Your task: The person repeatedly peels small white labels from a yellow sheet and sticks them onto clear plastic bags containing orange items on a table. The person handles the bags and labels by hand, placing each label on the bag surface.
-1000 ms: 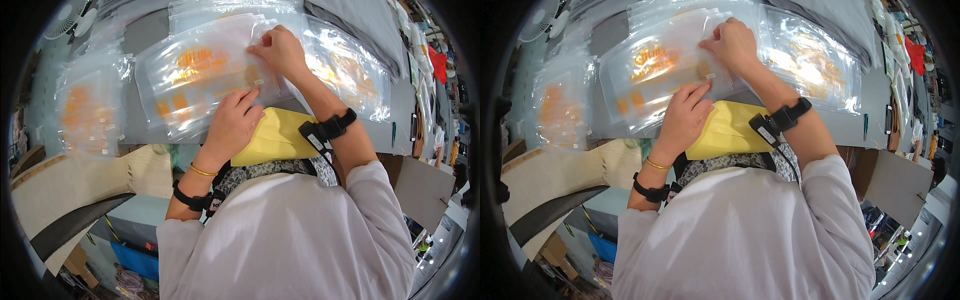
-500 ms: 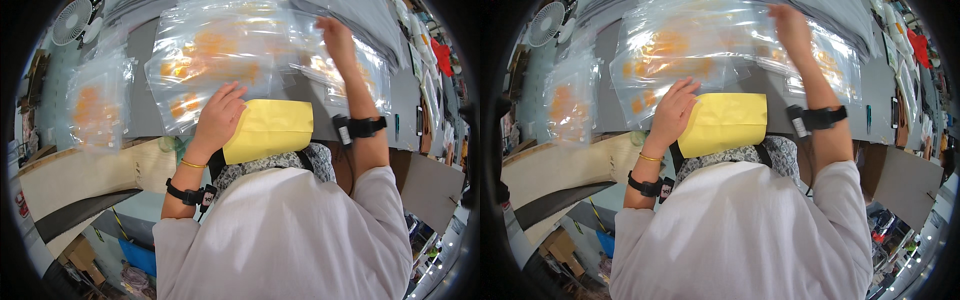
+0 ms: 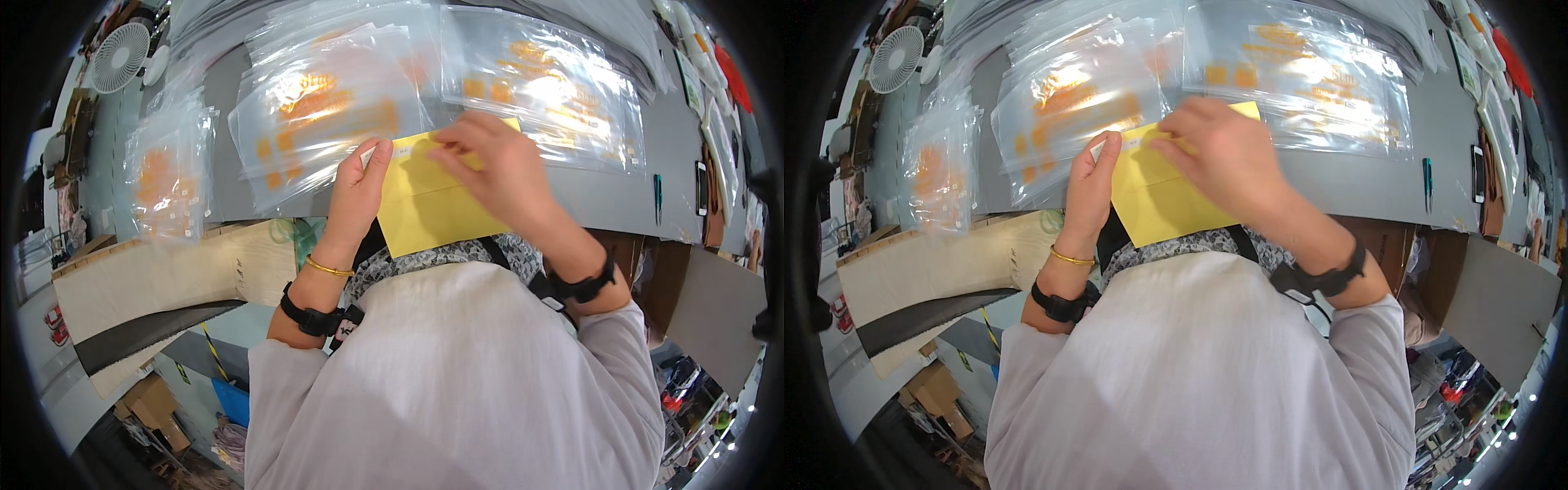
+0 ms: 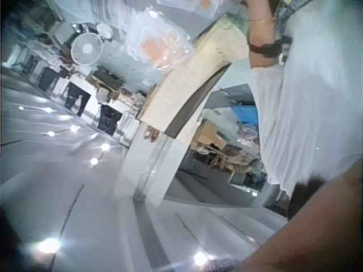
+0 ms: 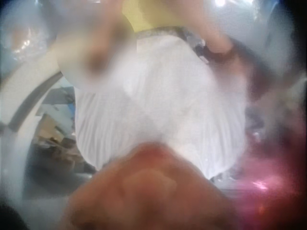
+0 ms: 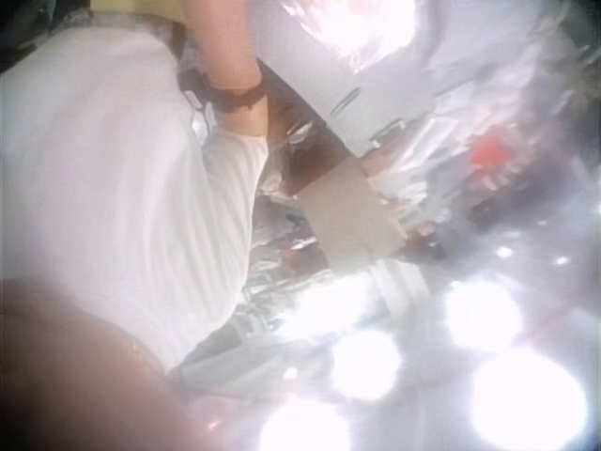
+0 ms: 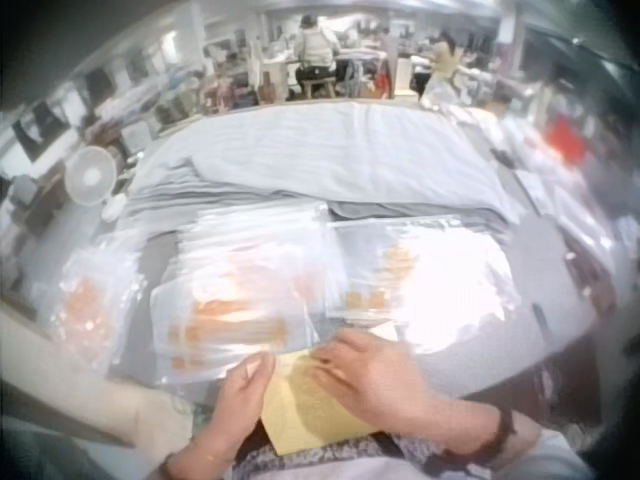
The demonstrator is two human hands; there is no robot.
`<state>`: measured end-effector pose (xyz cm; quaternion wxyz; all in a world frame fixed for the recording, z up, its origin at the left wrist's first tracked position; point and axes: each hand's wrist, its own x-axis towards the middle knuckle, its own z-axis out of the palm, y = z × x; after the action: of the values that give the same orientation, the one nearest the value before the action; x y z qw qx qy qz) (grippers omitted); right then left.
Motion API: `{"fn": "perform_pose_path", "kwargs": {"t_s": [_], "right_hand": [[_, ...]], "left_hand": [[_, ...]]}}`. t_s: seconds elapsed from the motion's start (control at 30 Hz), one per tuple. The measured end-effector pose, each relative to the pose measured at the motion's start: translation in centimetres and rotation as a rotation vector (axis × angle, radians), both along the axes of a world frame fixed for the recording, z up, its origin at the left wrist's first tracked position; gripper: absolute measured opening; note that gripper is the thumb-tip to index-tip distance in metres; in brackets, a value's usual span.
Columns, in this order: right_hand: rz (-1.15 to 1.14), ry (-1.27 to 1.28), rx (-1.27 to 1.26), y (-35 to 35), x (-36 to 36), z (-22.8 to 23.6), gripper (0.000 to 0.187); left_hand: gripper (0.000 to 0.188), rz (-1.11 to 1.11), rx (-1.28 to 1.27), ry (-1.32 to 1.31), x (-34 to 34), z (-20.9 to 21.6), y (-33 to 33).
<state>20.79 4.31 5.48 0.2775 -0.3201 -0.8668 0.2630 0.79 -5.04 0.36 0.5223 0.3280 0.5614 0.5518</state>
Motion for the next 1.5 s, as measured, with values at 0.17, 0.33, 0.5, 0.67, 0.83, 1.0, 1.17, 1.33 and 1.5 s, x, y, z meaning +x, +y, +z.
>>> {"fn": "perform_pose_path", "kwargs": {"t_s": [0.17, 0.33, 0.5, 0.67, 0.83, 1.0, 1.17, 1.33, 1.5], "right_hand": [[-0.070, 0.056, -0.094, -1.1, -2.5, -1.9, 0.018], [-0.072, 0.155, -0.562, -1.5, -3.4, -1.7, 0.015], [-0.109, 0.127, -0.708, -1.8, -3.6, -1.8, 0.014], [-0.134, 0.024, -0.665, -2.5, -3.6, -1.7, 0.020], [-0.111, 0.048, -0.575, -1.5, -3.5, -0.6, 0.012], [-0.069, 0.067, -0.439, 3.4, -4.5, -3.1, 0.017], [-0.094, -0.060, -0.378, 4.4, -6.0, -7.2, 0.013], [-0.137, -0.063, -0.284, 3.3, -5.9, -7.2, 0.011], [-0.174, -0.127, -0.138, 2.2, -6.4, -6.1, 0.010]], "left_hand": [[0.029, -0.017, 0.046, 0.045, 0.6, 0.3, -0.5], [0.026, -0.092, 0.152, 0.054, 0.1, 0.1, -1.1], [0.027, -0.117, 0.167, -0.004, -0.6, -1.0, -1.5], [0.029, -0.140, 0.088, 0.034, -1.0, -1.7, -1.5], [0.024, -0.181, 0.003, 0.429, -2.5, -0.8, -1.6], [0.011, -0.191, 0.608, 1.219, -3.6, -0.8, 0.4], [0.012, -0.307, 0.595, 1.184, -3.4, -1.8, 0.7], [0.013, -0.308, 0.567, 1.200, -3.1, -1.8, 0.4], [0.015, -0.328, 0.558, 1.225, -2.8, -1.4, 0.6]]}}
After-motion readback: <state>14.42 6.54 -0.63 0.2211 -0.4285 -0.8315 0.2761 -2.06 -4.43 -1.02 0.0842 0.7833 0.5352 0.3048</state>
